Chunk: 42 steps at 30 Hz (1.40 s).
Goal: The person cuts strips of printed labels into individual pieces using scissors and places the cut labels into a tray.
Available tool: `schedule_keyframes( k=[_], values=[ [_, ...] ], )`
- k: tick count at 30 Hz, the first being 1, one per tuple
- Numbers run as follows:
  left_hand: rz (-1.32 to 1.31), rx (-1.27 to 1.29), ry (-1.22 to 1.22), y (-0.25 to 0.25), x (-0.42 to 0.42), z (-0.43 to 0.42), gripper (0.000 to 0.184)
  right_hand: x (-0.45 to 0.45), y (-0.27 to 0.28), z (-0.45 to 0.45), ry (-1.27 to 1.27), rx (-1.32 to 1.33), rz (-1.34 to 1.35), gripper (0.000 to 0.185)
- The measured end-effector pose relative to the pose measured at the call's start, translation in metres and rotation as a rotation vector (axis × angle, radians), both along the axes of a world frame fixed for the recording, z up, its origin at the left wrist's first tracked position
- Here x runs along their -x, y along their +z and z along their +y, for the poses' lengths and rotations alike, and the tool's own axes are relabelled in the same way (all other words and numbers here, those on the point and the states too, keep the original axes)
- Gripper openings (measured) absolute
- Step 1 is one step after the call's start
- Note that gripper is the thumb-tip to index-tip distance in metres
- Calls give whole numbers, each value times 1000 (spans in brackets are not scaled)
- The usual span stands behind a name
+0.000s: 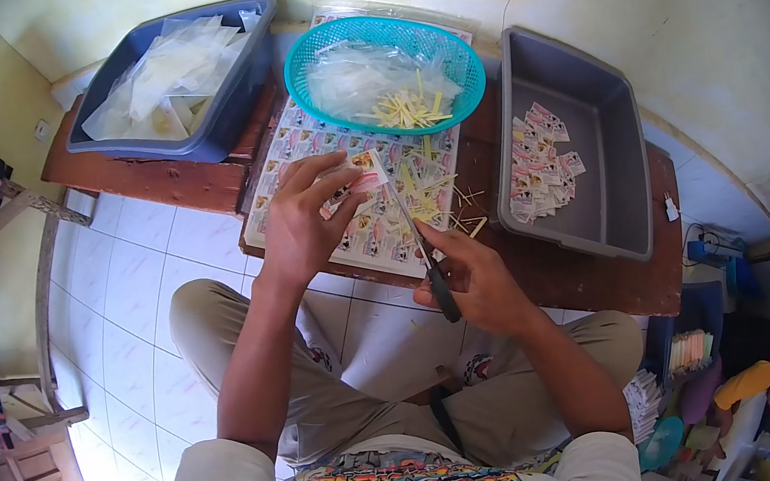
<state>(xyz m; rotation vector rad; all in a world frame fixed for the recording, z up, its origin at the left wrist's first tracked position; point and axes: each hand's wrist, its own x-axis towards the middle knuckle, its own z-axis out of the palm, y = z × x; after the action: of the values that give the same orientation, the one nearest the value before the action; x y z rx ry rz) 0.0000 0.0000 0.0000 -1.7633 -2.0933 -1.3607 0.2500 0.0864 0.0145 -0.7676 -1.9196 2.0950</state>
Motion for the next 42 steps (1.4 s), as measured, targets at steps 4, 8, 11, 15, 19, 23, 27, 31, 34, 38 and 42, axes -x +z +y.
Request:
schedule_keyframes(
  k=[4,8,11,15,19,23,27,31,34,38,42],
  values=[
    [30,-14,-42,5,-5,-5,29,2,-2,-5,21,23,53,87],
    [34,-52,-87,2,-11,-4,29,1,0,-6,4,45,68,86],
    [3,-38,-112,-1,-14,-3,30,-1,0,-6,3,44,73,85],
    [5,-36,-137,1,-18,-3,30,-1,1,-7,-12,14,69,85],
    [-6,-35,-144,1,-20,-4,29,-1,2,-7,-35,18,63,84],
    [-2,-34,-153,1,-20,-5,30,-1,2,-8,-32,16,61,84],
    [-9,-33,-150,1,-21,-5,30,-1,1,-7,-27,13,66,84],
    [-7,-26,-151,1,-21,-6,29,-1,1,-8,-33,2,59,85],
    [-7,-28,-150,2,-21,-6,29,-1,0,-8,-27,-23,52,86],
    [4,-30,-148,1,-22,-6,29,-1,1,-8,-22,-37,42,86],
    [-5,-29,-147,0,-22,-6,29,-3,1,-7,-6,-49,41,86]
  ],
)
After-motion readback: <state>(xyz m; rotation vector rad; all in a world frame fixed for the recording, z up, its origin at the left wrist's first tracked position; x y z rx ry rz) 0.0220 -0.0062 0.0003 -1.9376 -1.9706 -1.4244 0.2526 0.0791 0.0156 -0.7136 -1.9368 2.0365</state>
